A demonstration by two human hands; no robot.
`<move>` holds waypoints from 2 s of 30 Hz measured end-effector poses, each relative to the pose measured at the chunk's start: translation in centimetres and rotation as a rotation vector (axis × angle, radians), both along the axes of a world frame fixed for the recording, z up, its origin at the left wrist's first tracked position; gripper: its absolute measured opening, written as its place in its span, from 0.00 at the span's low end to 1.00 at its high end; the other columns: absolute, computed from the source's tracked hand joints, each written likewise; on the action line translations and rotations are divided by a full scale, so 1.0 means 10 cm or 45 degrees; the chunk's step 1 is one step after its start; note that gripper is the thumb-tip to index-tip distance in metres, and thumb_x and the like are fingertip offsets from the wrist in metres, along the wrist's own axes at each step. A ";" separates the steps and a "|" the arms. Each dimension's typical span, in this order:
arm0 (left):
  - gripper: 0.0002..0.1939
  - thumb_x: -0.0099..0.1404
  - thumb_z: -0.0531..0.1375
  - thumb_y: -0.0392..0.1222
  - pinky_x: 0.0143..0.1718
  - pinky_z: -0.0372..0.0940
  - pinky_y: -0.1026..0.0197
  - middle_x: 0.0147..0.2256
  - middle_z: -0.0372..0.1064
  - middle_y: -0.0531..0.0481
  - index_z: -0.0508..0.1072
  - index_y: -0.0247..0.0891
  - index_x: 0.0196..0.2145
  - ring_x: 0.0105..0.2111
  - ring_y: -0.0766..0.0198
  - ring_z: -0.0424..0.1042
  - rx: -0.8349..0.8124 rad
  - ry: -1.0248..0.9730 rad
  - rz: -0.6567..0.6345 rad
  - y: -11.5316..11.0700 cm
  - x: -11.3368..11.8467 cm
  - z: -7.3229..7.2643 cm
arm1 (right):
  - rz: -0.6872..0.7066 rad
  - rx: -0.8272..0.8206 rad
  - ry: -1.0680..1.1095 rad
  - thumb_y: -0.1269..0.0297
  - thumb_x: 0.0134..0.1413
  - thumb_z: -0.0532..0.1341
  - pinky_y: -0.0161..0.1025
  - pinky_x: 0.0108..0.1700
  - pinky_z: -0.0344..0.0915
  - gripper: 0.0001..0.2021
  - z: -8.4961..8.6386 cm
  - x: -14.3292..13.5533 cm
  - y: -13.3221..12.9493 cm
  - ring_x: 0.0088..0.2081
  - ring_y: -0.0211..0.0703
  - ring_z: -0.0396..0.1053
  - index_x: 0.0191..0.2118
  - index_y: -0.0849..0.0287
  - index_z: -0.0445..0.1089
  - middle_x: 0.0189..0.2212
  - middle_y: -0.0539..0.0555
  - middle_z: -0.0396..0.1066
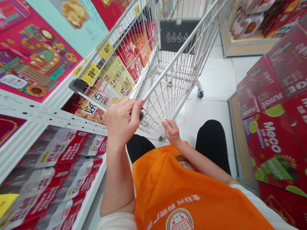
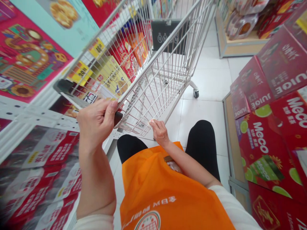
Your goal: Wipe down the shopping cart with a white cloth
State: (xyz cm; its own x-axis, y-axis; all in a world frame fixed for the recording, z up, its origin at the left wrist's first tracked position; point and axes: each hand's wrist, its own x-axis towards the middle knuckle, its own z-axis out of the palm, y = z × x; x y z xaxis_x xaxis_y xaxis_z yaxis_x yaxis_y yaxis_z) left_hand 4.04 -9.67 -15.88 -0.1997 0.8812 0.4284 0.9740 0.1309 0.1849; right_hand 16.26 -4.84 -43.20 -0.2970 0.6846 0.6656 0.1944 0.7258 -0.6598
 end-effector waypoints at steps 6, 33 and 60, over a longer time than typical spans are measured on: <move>0.23 0.74 0.48 0.50 0.27 0.49 0.58 0.22 0.60 0.52 0.63 0.40 0.23 0.23 0.66 0.60 0.006 0.003 -0.012 -0.01 -0.03 -0.01 | -0.072 -0.145 0.077 0.70 0.66 0.54 0.48 0.50 0.72 0.13 -0.04 -0.08 -0.02 0.47 0.45 0.73 0.48 0.53 0.74 0.44 0.57 0.76; 0.22 0.73 0.51 0.47 0.26 0.48 0.61 0.21 0.57 0.55 0.63 0.38 0.21 0.20 0.70 0.53 0.042 0.029 -0.087 -0.12 -0.20 0.00 | -0.194 -0.496 0.315 0.59 0.66 0.57 0.43 0.52 0.69 0.09 -0.02 -0.24 0.35 0.46 0.43 0.72 0.42 0.55 0.71 0.40 0.55 0.74; 0.12 0.64 0.57 0.31 0.25 0.54 0.63 0.20 0.60 0.57 0.65 0.40 0.23 0.20 0.69 0.60 0.107 0.030 -0.248 -0.22 -0.36 0.04 | -0.564 -0.704 0.335 0.59 0.59 0.58 0.43 0.50 0.68 0.09 -0.04 -0.23 1.40 0.43 0.45 0.72 0.38 0.57 0.73 0.39 0.55 0.75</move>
State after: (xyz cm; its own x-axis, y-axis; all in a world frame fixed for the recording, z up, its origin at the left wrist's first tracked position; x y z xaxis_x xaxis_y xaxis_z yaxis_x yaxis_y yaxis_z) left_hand 0.47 -11.86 -15.45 -0.0177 0.8632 0.5046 0.9836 -0.0755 0.1637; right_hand 13.97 9.15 -43.57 0.2050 0.9578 0.2015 0.1769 0.1662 -0.9701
